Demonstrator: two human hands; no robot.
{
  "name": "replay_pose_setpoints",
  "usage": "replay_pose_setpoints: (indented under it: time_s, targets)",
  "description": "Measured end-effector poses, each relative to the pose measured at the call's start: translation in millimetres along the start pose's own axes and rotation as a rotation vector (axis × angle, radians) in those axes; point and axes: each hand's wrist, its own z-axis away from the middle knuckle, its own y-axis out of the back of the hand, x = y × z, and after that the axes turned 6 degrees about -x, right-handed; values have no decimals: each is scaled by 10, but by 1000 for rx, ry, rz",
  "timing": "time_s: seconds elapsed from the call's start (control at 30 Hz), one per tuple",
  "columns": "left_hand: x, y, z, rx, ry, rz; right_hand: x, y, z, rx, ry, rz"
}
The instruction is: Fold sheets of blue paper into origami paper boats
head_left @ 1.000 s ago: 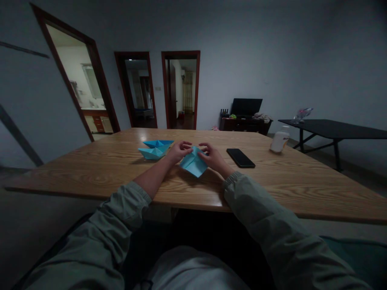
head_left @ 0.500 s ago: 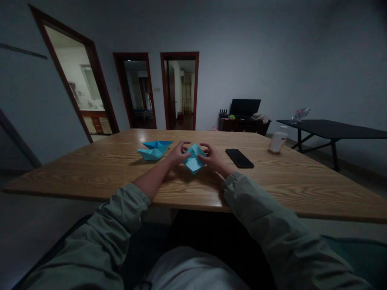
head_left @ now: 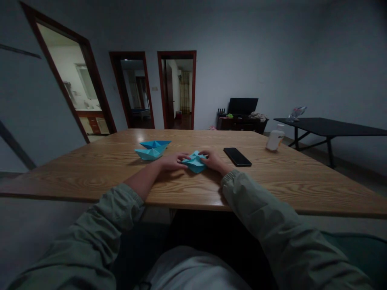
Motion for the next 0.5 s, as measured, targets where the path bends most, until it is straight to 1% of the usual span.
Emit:
replay_pose_setpoints:
  time_s: [0.1,0.17,0.27,0.37,0.43,0.5]
  targets:
    - [-2,-72,-9,-71,-76,-230,-10,32,56,-63,98,245]
    - [16,-132,-37,-78,-96,-315,-55,77,107,-104,168,294]
    - [48,-176,-67,-30,-83,-341,-120,182,206,-236,210,168]
    - [70,-166,-80,23,-78,-339,-151,272,294,-334,165,11]
    - [72,-163,-98,48,-49,-340,-157,276,308,-340,113,-65]
    - [65,-181,-135,92,4,-305,-156,225,271,-256,40,-90]
